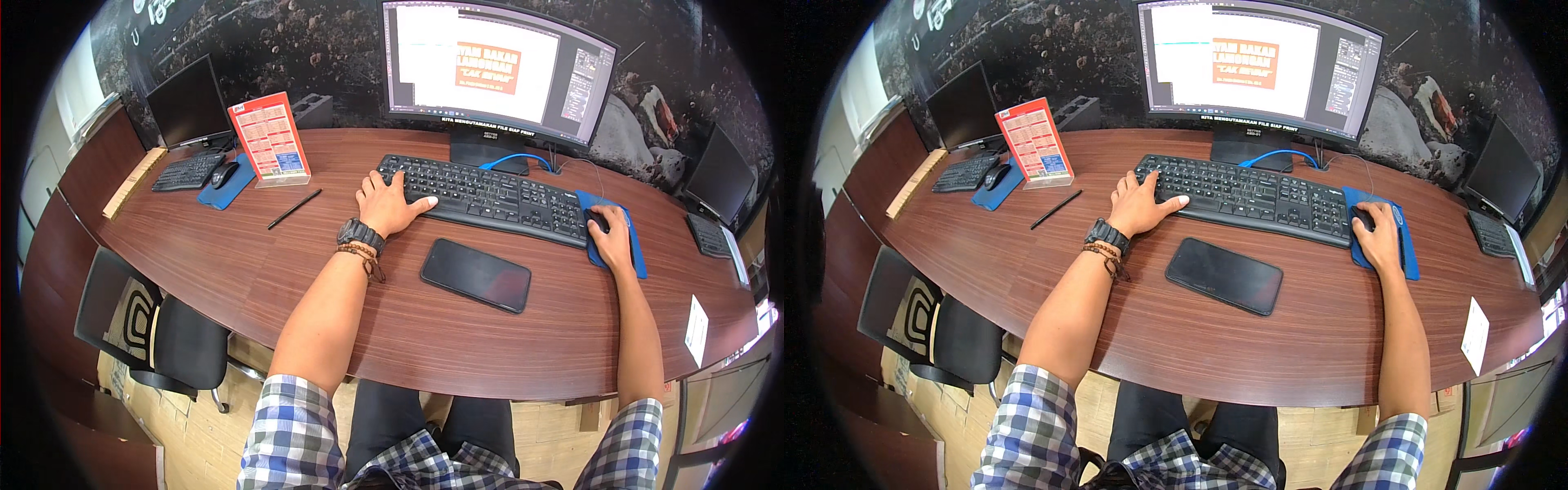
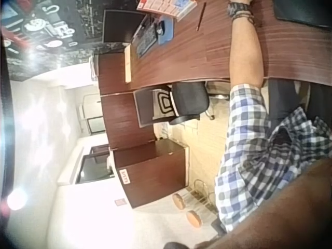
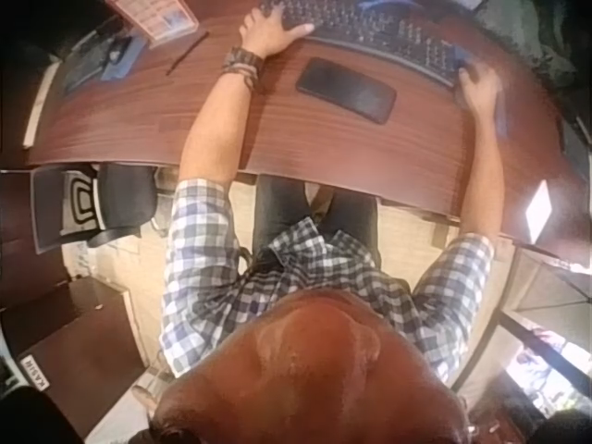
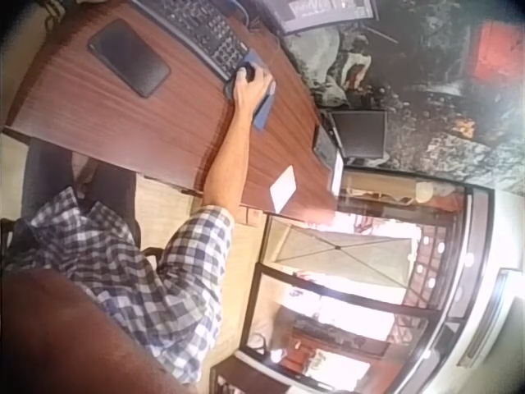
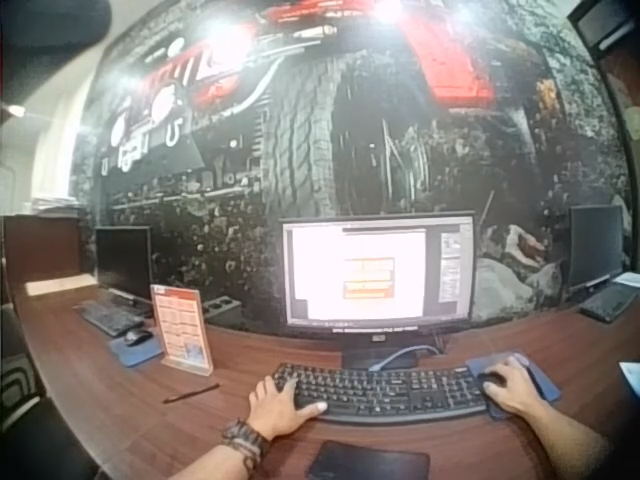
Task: Design a food menu banner using graphic design software.
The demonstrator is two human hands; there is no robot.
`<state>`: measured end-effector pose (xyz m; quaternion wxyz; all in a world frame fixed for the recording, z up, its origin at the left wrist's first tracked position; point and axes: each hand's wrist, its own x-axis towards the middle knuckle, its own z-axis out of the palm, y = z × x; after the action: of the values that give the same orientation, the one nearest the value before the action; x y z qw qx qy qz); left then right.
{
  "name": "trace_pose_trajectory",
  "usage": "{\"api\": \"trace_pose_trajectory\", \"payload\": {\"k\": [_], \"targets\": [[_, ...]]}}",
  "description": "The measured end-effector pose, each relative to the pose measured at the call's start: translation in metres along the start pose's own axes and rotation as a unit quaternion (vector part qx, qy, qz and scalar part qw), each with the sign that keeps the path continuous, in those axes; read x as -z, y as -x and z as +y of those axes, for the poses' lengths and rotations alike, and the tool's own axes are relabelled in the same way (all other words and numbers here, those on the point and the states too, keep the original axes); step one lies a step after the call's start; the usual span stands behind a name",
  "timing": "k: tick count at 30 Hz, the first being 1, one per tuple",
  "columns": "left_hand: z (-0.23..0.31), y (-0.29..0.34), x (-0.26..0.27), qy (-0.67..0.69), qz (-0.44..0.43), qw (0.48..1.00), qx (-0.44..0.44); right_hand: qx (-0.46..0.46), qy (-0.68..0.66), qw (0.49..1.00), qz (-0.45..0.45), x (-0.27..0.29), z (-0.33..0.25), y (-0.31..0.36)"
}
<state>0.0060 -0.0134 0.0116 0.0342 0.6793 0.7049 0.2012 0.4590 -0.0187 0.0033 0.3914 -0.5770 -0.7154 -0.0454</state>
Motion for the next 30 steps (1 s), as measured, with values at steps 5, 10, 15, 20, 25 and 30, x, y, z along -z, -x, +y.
{"api": "trace_pose_trajectory", "payload": {"k": [5,10,15,20,25,30], "targets": [[-0.0007,0.0001,-0.0026,0.0,0.022,1.0,-0.004,0.008,-0.005,1.0,0.003,0.0001,0.0003,0.0016],[-0.0008,-0.0003,-0.0012,0.0,0.008,1.0,-0.001,0.001,-0.008,1.0,0.004,0.0007,0.0001,0.0015],[-0.0004,-0.0004,-0.0017,0.001,0.01,1.0,-0.002,0.001,-0.011,1.0,0.004,0.0004,0.0009,0.0016],[-0.0001,0.0,-0.0008,0.003,0.008,1.0,-0.002,0.003,-0.008,1.0,0.002,0.0003,0.0016,0.0012],[0.0003,0.0011,0.0011,0.005,0.004,1.0,-0.001,0.004,-0.009,1.0,0.002,-0.0001,0.0006,0.0013],[0.0024,0.0007,0.002,0.005,0.0,1.0,-0.001,-0.001,0.009,1.0,0.008,-0.0018,0.0088,0.0009]]}}
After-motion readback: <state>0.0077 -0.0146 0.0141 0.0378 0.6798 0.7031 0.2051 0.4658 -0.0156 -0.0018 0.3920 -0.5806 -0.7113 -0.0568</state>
